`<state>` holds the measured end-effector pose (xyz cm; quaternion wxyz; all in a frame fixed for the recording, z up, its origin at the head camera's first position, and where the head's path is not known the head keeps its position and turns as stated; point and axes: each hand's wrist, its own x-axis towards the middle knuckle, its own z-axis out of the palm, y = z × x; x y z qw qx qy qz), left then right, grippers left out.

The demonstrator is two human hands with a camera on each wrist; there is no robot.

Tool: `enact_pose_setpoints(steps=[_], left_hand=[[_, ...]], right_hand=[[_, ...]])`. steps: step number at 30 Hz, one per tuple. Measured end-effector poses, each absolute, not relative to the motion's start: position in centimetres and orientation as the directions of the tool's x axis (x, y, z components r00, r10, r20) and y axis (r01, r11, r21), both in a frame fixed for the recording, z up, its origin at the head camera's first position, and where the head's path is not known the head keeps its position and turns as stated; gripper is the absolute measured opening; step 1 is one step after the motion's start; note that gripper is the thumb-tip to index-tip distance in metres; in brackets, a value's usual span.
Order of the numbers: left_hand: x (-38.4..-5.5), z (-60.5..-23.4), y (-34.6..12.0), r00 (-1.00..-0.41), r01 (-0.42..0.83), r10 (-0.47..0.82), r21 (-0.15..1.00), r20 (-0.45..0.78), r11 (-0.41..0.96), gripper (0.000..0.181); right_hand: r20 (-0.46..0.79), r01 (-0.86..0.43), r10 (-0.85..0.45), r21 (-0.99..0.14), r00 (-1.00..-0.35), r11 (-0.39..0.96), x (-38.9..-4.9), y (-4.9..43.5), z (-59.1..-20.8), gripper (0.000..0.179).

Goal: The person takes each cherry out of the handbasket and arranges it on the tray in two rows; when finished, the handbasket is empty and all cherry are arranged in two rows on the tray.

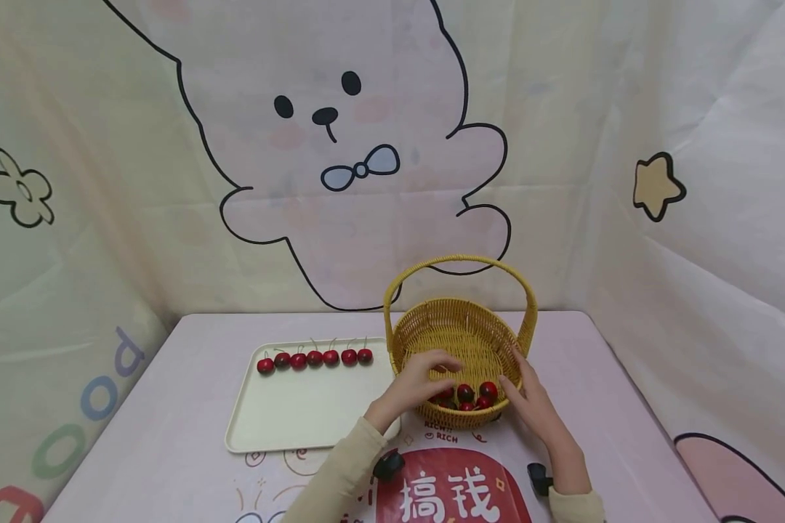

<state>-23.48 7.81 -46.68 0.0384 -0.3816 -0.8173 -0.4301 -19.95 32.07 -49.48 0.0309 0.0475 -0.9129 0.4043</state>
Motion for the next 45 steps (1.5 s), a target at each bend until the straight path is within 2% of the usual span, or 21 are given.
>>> enact_pose_setpoints(steps=[5,12,16,22,45], left_hand=[[-24.1,-46.8,9.8,-0.698,0.645,0.64,0.668,0.32,0.37,0.027],[-24.9,-47.0,12.7,-0.675,0.686,0.701,0.546,0.231,0.48,0.027],[-25.1,-47.4,14.0,-0.675,0.687,0.714,0.513,0.186,0.516,0.028],[-25.4,-48.2,14.7,-0.688,0.656,0.717,0.52,0.112,0.547,0.031],[-26.0,-48.9,15.7,-0.682,0.643,0.731,0.493,0.02,0.586,0.035]], right_hand=[[0.095,-0.115,-0.067,-0.74,-0.993,0.663,-20.0,32.2,-49.6,0.07],[0.11,-0.13,-0.073,-0.741,-0.991,0.659,-20.1,32.5,-49.9,0.07],[0.119,-0.14,-0.077,-0.74,-0.99,0.658,-20.1,32.5,-50.0,0.069],[0.112,-0.136,-0.079,-0.746,-0.991,0.652,-20.1,32.4,-50.1,0.068],[0.128,-0.149,-0.081,-0.731,-0.989,0.666,-20.1,32.3,-49.8,0.069]])
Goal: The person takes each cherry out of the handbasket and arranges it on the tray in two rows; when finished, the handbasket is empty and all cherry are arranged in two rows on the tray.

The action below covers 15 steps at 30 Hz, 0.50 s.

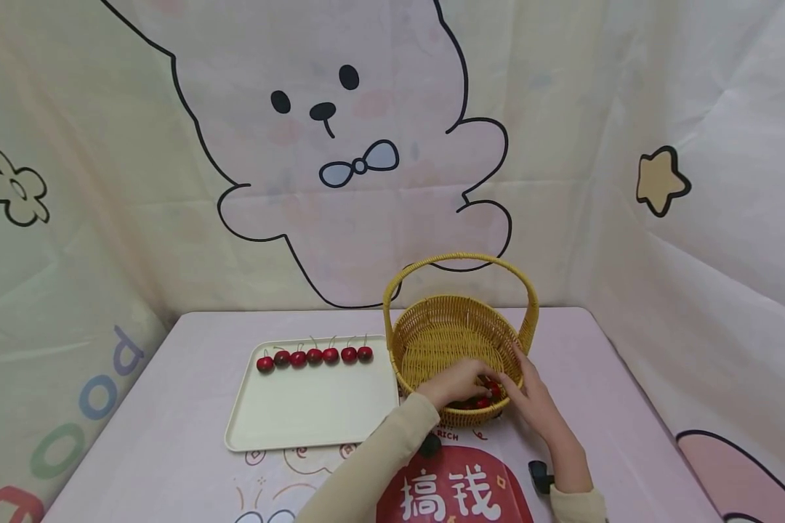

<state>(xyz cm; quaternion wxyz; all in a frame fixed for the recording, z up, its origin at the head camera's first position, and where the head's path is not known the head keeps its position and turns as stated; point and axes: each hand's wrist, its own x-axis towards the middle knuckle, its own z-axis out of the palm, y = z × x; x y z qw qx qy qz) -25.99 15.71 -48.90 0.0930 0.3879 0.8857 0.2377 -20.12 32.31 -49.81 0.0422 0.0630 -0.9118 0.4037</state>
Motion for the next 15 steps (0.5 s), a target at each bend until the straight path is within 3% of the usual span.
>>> enact_pose_setpoints(steps=[15], left_hand=[[-26.3,-48.8,15.47,-0.69,0.579,0.723,0.585,-0.019,0.568,0.034]], right_hand=[[0.123,-0.141,-0.074,-0.737,-0.99,0.661,-20.17,32.34,-49.79,0.069]])
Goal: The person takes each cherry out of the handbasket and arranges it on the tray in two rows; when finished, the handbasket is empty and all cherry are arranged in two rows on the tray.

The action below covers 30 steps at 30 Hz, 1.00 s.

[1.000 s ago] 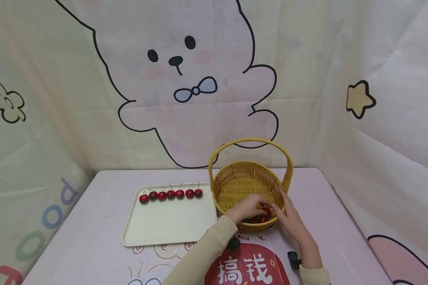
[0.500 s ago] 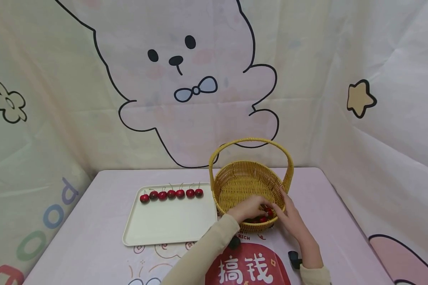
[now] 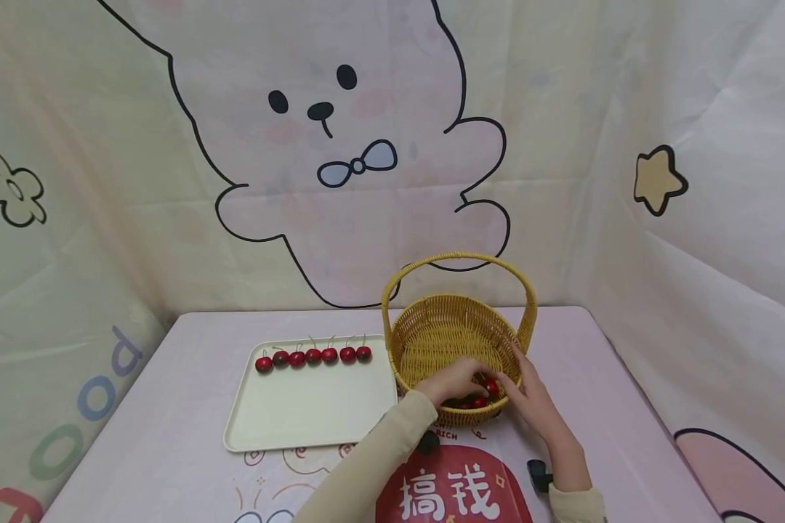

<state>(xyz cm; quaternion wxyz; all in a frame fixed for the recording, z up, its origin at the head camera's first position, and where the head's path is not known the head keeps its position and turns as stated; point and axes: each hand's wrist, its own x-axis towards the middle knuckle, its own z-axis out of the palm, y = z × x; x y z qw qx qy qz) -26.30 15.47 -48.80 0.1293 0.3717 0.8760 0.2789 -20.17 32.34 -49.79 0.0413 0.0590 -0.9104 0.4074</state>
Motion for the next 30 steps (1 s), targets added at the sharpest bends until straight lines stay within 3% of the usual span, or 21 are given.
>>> enact_pose_setpoints(steps=[30], left_hand=[[-26.0,-47.8,14.6,-0.777,0.601,0.522,0.659,0.351,0.452,0.036]], right_hand=[[0.115,-0.132,-0.069,-0.738,-0.991,0.661,-20.1,32.1,-49.6,0.069]])
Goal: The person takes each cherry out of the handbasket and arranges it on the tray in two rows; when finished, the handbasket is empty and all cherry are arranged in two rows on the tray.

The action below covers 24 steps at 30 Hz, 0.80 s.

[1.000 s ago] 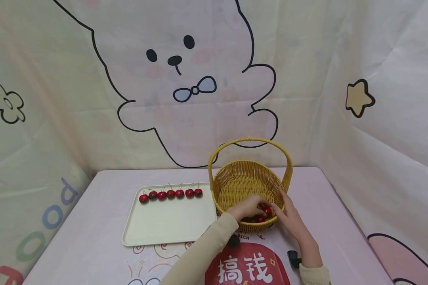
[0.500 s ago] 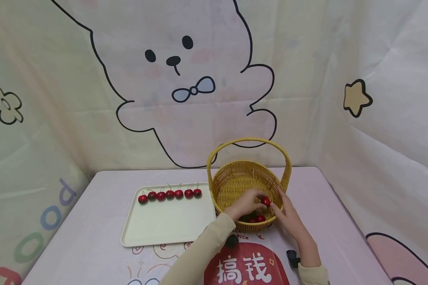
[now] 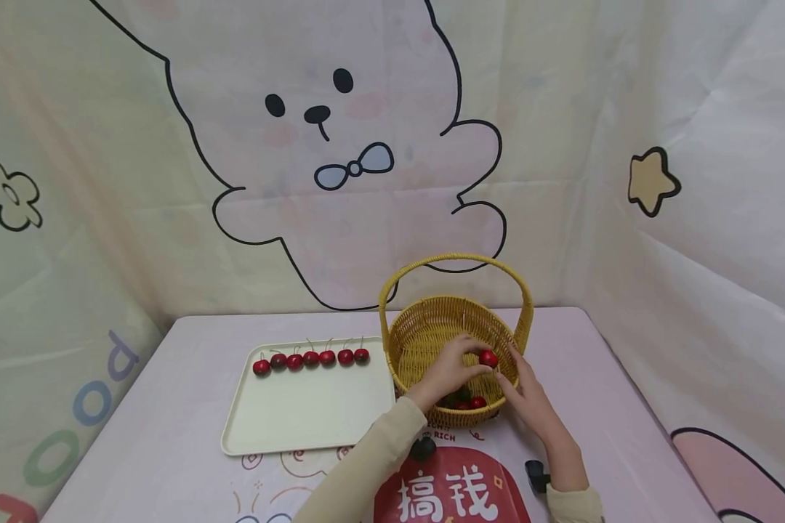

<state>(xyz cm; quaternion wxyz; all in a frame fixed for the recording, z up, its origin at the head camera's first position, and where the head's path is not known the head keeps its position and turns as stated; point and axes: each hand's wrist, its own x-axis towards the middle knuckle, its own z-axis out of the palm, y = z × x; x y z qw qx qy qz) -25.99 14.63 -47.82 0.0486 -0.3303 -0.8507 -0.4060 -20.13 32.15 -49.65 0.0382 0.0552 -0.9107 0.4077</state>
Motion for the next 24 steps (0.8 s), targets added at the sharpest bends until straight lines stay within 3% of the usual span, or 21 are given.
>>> enact_pose_setpoints(steps=[13,24], left_hand=[[-23.5,-46.4,12.1,-0.718,0.681,0.499,0.634,0.485,0.365,0.035],[-21.4,-45.1,8.3,-0.735,0.664,0.463,0.666,0.496,0.341,0.035]], right_hand=[[0.109,-0.121,-0.059,-0.731,-0.992,0.672,-20.1,32.2,-50.0,0.069],[0.095,-0.101,-0.045,-0.733,-0.994,0.673,-20.3,32.3,-50.2,0.069]])
